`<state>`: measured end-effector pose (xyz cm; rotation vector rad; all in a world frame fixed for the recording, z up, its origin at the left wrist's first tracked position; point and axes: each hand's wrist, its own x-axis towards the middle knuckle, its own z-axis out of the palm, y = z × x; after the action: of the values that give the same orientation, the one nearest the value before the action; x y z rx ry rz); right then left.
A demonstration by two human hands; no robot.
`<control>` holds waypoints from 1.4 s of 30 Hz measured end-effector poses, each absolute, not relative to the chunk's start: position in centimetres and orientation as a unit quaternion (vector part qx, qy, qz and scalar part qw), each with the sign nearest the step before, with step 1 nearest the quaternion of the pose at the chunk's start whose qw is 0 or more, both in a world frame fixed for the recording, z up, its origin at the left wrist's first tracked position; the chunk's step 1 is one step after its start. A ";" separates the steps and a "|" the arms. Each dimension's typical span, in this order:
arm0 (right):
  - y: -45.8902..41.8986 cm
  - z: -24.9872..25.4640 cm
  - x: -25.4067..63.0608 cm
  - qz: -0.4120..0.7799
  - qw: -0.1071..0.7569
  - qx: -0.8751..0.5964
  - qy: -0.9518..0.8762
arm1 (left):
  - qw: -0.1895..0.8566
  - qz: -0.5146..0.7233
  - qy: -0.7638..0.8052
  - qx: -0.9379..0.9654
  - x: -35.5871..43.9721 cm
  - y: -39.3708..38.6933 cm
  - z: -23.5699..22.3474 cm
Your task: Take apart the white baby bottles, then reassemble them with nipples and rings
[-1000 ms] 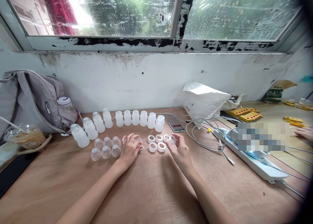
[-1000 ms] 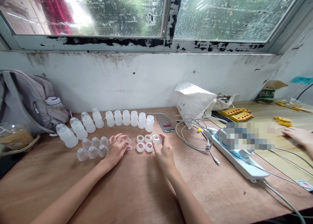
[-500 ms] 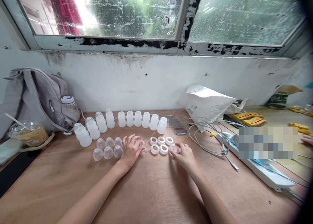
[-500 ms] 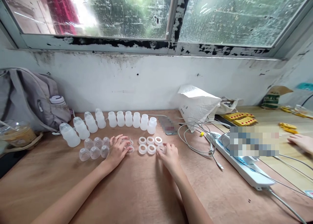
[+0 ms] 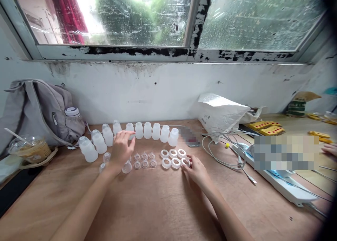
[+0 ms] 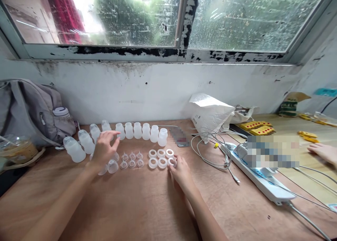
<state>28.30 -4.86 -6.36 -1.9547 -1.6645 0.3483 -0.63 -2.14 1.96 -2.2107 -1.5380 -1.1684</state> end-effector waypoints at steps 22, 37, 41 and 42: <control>-6.1 -4.2 26.3 -0.018 0.454 -0.634 -0.626 | 0.250 -0.141 -0.613 -0.736 -7.3 5.0 5.7; -10.6 -2.4 20.5 0.608 0.505 -0.313 -0.527 | -0.341 -0.487 -0.466 -0.656 -3.1 -10.9 2.7; -10.9 -2.7 19.6 0.606 0.458 -0.387 -0.522 | -0.496 -0.478 -0.443 -0.574 -1.5 -12.0 -1.8; -10.9 -2.8 19.5 0.600 0.446 -0.405 -0.526 | -0.519 -0.478 -0.435 -0.560 -1.3 -12.1 -2.5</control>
<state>19.46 -10.92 -2.81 -1.0041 -1.3025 1.4872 -1.32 -12.05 -2.53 -2.7726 -2.1528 -2.3645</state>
